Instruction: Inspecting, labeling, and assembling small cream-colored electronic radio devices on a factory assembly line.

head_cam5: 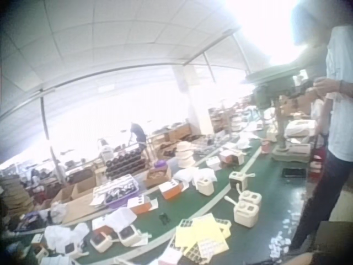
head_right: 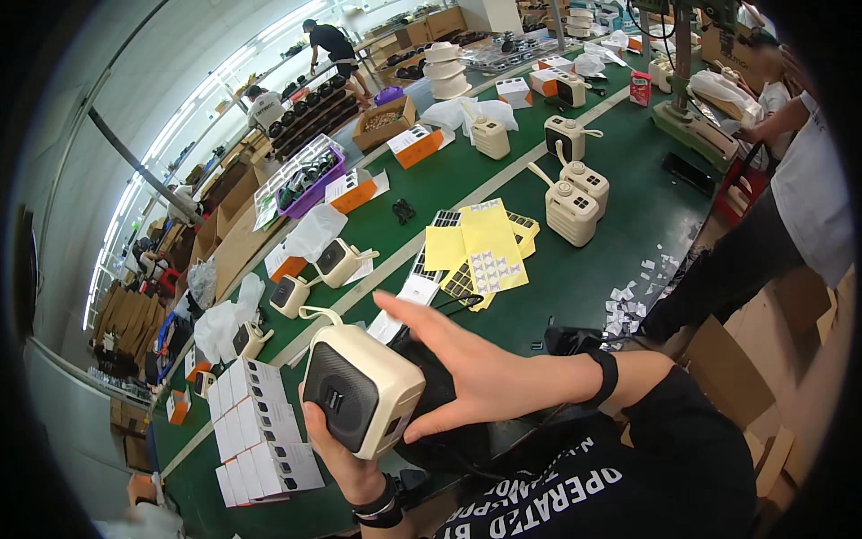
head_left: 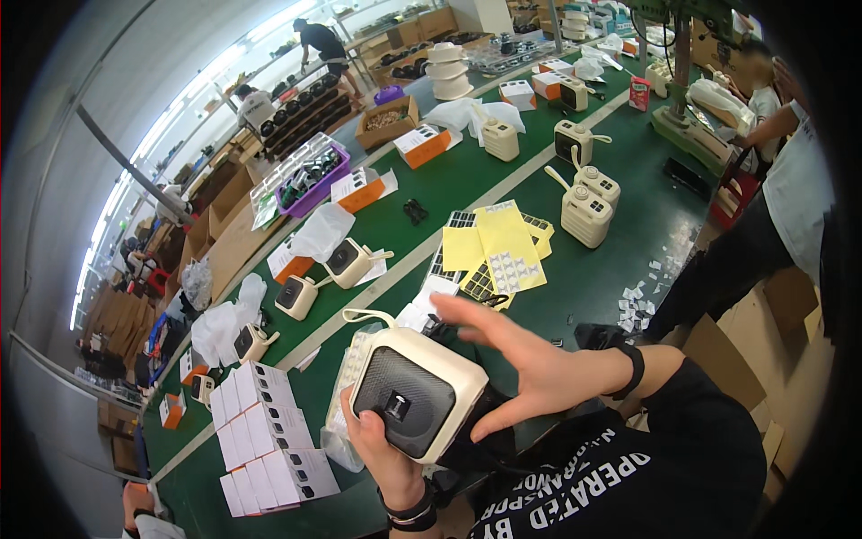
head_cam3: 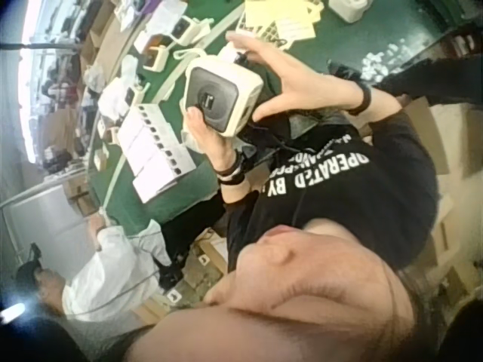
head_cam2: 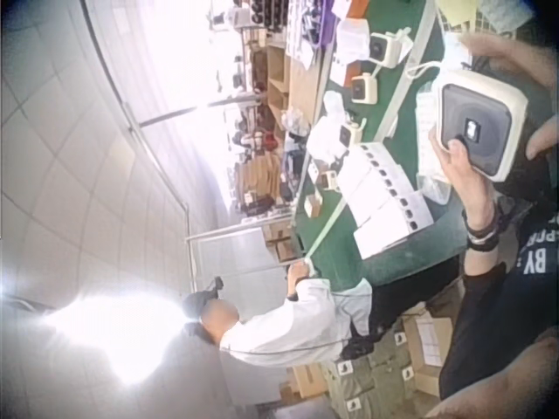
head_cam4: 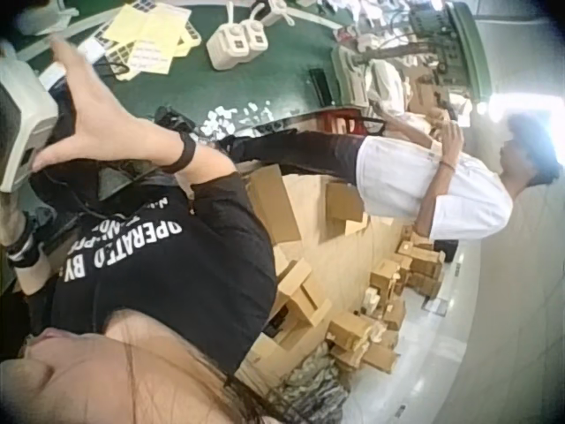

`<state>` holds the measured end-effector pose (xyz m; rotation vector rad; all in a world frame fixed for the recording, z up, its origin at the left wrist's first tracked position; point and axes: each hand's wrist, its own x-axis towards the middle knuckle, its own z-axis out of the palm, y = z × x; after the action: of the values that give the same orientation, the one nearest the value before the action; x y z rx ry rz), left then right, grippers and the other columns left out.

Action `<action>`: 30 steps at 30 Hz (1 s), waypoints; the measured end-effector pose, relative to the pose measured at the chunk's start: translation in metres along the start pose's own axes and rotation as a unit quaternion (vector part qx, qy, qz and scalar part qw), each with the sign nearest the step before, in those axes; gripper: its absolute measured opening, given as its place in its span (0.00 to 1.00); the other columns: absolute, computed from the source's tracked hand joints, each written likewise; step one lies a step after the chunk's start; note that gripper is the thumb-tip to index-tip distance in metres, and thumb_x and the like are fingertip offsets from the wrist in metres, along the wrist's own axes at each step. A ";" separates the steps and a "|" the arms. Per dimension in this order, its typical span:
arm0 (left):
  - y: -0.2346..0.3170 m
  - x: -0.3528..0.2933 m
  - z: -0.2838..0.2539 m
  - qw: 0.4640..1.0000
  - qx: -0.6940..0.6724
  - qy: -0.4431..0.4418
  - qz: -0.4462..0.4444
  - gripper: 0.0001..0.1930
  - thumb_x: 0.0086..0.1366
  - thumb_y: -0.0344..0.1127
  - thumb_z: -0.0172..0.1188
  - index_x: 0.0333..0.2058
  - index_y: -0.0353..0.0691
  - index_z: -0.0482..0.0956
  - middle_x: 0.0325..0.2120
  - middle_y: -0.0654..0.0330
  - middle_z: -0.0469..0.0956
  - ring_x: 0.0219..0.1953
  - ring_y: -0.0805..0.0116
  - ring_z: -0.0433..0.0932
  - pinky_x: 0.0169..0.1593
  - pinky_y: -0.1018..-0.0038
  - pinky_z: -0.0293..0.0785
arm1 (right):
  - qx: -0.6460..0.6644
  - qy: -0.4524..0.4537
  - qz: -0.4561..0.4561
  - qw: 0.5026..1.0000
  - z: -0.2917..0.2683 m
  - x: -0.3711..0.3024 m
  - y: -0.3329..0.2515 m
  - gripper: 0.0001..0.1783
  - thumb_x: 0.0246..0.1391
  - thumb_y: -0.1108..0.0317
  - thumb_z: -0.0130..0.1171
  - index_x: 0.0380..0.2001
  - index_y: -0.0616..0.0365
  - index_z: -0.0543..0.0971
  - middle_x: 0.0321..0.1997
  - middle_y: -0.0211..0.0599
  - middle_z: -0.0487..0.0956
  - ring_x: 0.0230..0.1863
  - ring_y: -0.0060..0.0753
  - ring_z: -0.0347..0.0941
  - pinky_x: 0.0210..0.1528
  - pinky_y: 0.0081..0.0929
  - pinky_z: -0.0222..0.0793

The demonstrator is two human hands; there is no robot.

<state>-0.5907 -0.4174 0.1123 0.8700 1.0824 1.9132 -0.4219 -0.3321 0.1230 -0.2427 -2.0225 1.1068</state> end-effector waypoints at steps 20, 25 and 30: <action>0.001 0.000 -0.013 0.985 0.106 -0.026 0.133 0.37 0.53 0.45 0.63 0.54 0.29 0.57 0.49 0.50 0.63 0.49 0.63 0.68 0.51 0.71 0.66 | 0.332 0.032 0.115 0.936 0.036 -0.004 -0.002 0.47 0.44 0.75 0.63 0.62 0.59 0.46 0.60 0.39 0.58 0.59 0.29 0.58 0.58 0.28 0.59; -0.008 -0.021 -0.005 0.997 0.003 -0.062 0.037 0.42 0.57 0.54 0.57 0.59 0.31 0.48 0.58 0.48 0.54 0.57 0.55 0.61 0.58 0.63 0.59 | -0.264 0.215 -0.155 0.927 0.054 -0.001 0.011 0.36 0.36 0.75 0.63 0.54 0.57 0.66 0.55 0.43 0.64 0.53 0.43 0.63 0.55 0.35 0.61; -0.014 -0.020 -0.021 0.995 -0.046 -0.040 -0.073 0.50 0.49 0.64 0.58 0.58 0.31 0.51 0.54 0.48 0.61 0.56 0.54 0.62 0.57 0.63 0.61 | -0.402 0.159 -0.197 0.880 0.080 -0.013 0.000 0.22 0.42 0.59 0.62 0.43 0.50 0.77 0.53 0.39 0.70 0.53 0.41 0.63 0.62 0.42 0.50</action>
<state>-0.5942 -0.4372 0.0872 0.7870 0.9756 1.7770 -0.4717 -0.3886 0.0922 -0.3757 -1.9949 -0.0739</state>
